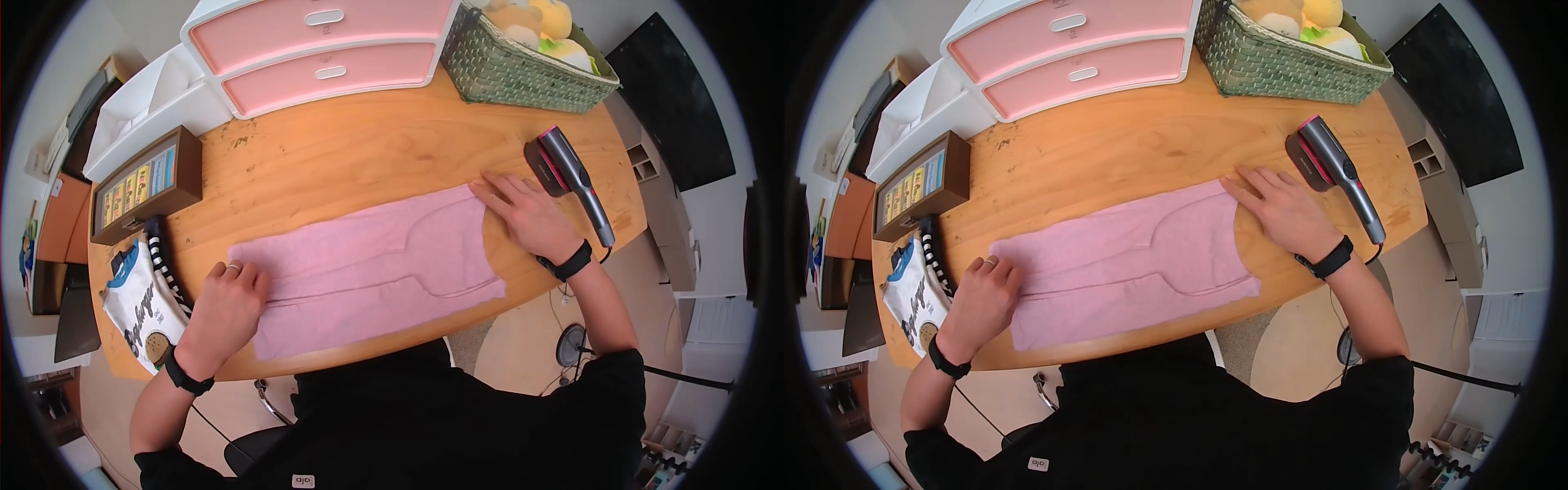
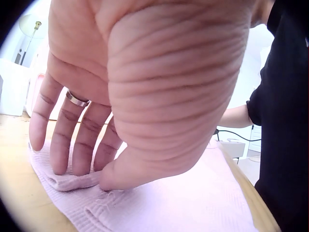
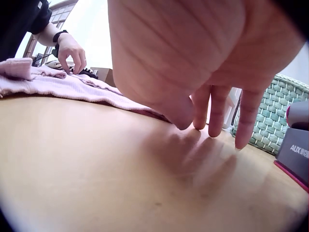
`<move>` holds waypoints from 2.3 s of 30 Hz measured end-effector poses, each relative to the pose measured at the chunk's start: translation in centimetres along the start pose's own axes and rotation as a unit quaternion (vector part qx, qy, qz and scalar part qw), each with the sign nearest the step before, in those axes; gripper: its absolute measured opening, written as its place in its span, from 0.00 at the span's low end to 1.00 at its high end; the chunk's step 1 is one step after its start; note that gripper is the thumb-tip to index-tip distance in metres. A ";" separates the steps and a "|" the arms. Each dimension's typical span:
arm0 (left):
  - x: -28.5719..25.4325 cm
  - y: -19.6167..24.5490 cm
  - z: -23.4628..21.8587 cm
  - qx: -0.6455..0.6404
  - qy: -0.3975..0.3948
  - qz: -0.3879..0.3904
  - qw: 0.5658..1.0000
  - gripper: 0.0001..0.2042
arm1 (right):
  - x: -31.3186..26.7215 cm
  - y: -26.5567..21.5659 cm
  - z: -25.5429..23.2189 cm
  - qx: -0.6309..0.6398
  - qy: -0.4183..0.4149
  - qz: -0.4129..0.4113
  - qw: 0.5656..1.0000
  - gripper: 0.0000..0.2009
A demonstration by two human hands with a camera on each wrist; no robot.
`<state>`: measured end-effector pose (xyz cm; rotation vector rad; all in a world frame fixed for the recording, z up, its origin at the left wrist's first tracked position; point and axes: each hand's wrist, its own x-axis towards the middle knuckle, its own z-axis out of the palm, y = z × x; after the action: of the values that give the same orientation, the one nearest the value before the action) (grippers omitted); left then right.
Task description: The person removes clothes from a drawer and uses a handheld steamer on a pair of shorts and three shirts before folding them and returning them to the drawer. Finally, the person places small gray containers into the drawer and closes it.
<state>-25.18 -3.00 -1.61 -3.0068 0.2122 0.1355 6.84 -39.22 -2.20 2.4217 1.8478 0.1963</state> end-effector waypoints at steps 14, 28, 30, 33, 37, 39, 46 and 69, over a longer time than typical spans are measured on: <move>-0.5 1.3 -0.4 -0.031 0.060 -0.020 0.998 0.10 | 1.4 -0.8 -0.5 0.117 0.055 -0.002 0.992 0.20; -1.2 0.4 -0.1 -0.001 0.053 -0.034 0.998 0.07 | 2.7 1.0 1.5 0.116 0.142 -0.027 0.983 0.05; -1.3 0.4 -0.7 -0.007 0.073 -0.033 0.997 0.07 | 2.8 0.9 0.9 0.112 0.163 -0.030 0.980 0.05; -1.6 0.5 -0.9 -0.017 0.082 -0.034 0.996 0.08 | 2.7 0.7 0.4 0.102 0.178 -0.046 0.978 0.06; -1.9 -0.1 0.6 -0.018 0.075 -0.034 0.996 0.08 | 2.1 0.9 1.2 0.102 0.147 -0.058 0.982 0.07; -2.0 -0.3 1.0 -0.026 0.074 -0.037 0.996 0.08 | 2.0 0.9 1.4 0.096 0.141 -0.058 0.984 0.07; -1.8 -0.8 0.2 -0.079 0.074 -0.090 0.990 0.06 | 2.1 0.4 1.0 0.100 0.133 -0.036 0.985 0.05; 2.0 -8.8 3.0 -0.370 0.015 -0.307 0.877 0.08 | 6.1 3.6 2.5 0.485 -0.078 0.247 0.835 0.06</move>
<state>-22.15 5.76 -3.70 -3.6099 -1.0194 0.1252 12.20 -34.30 -3.90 3.3416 1.3445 -1.1612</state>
